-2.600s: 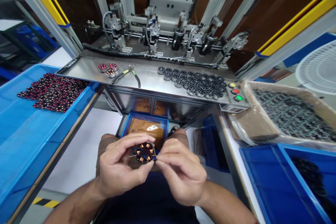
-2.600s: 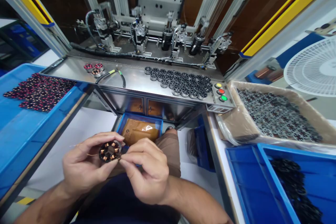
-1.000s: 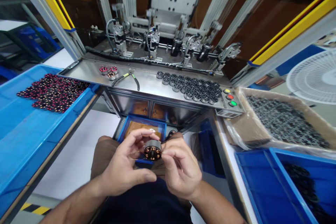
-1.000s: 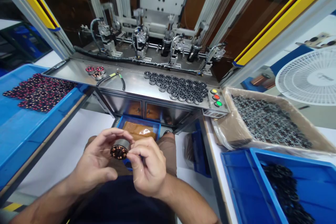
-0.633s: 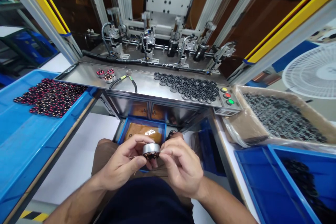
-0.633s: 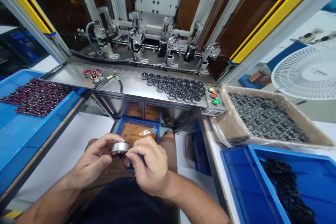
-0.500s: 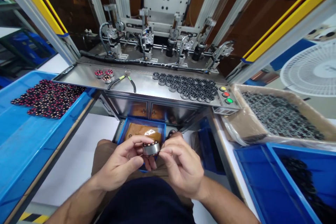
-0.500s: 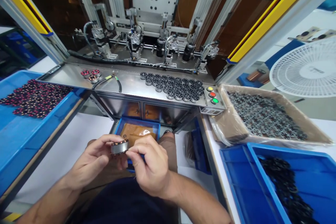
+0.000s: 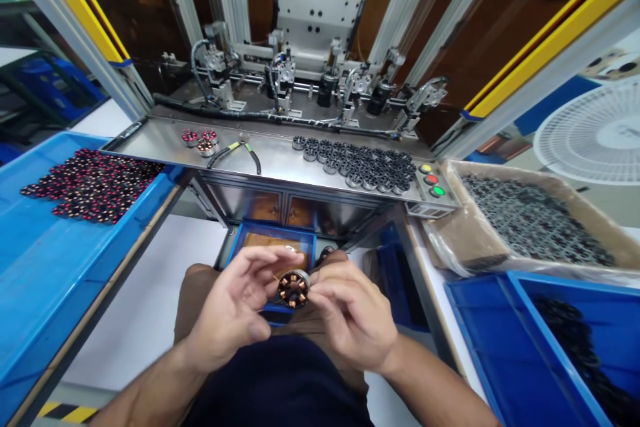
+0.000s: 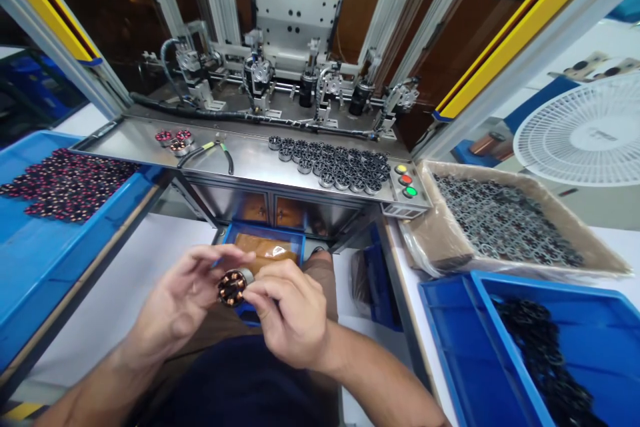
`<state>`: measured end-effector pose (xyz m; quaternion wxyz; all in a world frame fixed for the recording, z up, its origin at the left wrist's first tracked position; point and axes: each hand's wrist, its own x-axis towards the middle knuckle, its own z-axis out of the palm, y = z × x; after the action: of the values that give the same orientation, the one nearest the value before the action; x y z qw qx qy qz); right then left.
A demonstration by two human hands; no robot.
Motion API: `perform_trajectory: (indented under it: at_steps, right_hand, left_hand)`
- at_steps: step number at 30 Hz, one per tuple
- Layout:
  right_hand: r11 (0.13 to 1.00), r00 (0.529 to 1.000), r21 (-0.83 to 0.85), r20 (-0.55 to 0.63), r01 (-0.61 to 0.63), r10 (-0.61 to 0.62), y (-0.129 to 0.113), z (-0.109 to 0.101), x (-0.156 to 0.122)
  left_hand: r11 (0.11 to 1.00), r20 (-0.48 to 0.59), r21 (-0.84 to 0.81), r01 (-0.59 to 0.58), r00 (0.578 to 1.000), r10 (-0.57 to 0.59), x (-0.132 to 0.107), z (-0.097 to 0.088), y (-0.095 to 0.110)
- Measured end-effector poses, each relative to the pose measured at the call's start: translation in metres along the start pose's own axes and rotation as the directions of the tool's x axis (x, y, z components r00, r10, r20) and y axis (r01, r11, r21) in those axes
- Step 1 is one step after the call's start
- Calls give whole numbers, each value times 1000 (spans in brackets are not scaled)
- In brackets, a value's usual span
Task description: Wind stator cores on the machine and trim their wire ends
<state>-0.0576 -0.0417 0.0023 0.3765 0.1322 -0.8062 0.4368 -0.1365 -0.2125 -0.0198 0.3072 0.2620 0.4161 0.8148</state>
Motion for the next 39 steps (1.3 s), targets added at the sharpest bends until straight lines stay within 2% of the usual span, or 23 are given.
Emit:
perform_trajectory:
  at_steps: [3, 4, 6, 8, 11, 14, 16, 18, 21, 24, 27, 32, 36, 39]
  right_hand:
    - [982, 994, -148, 10, 113, -113, 2, -3, -2]
    - [976, 991, -169, 14, 135, -135, 2, -4, -3]
    - [974, 990, -177, 21, 143, -141, 1, -5, -3]
    - [984, 996, -153, 25, 93, -90, -1, -4, -3]
    - [997, 998, -18, -11, -70, 70, -5, 0, -4]
    - [952, 966, 184, -42, -245, 257, -8, 6, -5]
    - [877, 916, 293, -6, -382, 401, -8, 9, -6]
    - [754, 843, 410, 76, -514, 533, -8, 12, -8]
    - [549, 750, 569, 199, -612, 631, -5, 15, -13]
    - [429, 708, 645, 257, -632, 658, -1, 18, -18]
    - [377, 687, 665, 287, -645, 668, 2, 20, -20]
    - [359, 665, 658, 295, -662, 686, 4, 23, -18]
    - [377, 687, 671, 276, -639, 673, 4, 24, -17]
    - [398, 692, 660, 264, -638, 672, 4, 25, -18]
  left_hand:
    - [972, 93, -32, 234, 969, -230, 3, -1, -5]
    - [960, 127, -40, 277, 954, -270, 4, -2, -5]
    - [956, 147, -42, 290, 948, -281, 5, -1, -4]
    - [970, 121, -23, 241, 964, -237, 5, 1, -2]
    - [992, 89, 32, 124, 988, -127, 3, 3, -2]
    - [974, 12, 218, -66, 998, 65, 1, 2, -5]
    - [885, 4, 410, -220, 971, 240, 0, 1, -6]
    - [759, 72, 545, -356, 922, 380, 0, 0, -7]
    - [645, 167, 608, -463, 869, 466, 0, -1, -5]
    - [622, 176, 625, -472, 861, 477, 0, -1, -4]
    - [636, 138, 631, -445, 871, 472, -1, -1, -6]
    - [699, 44, 605, -382, 892, 449, -5, 3, -7]
    - [763, -36, 577, -290, 925, 378, -7, 5, -4]
    - [780, -43, 559, -281, 930, 366, -7, 5, -4]
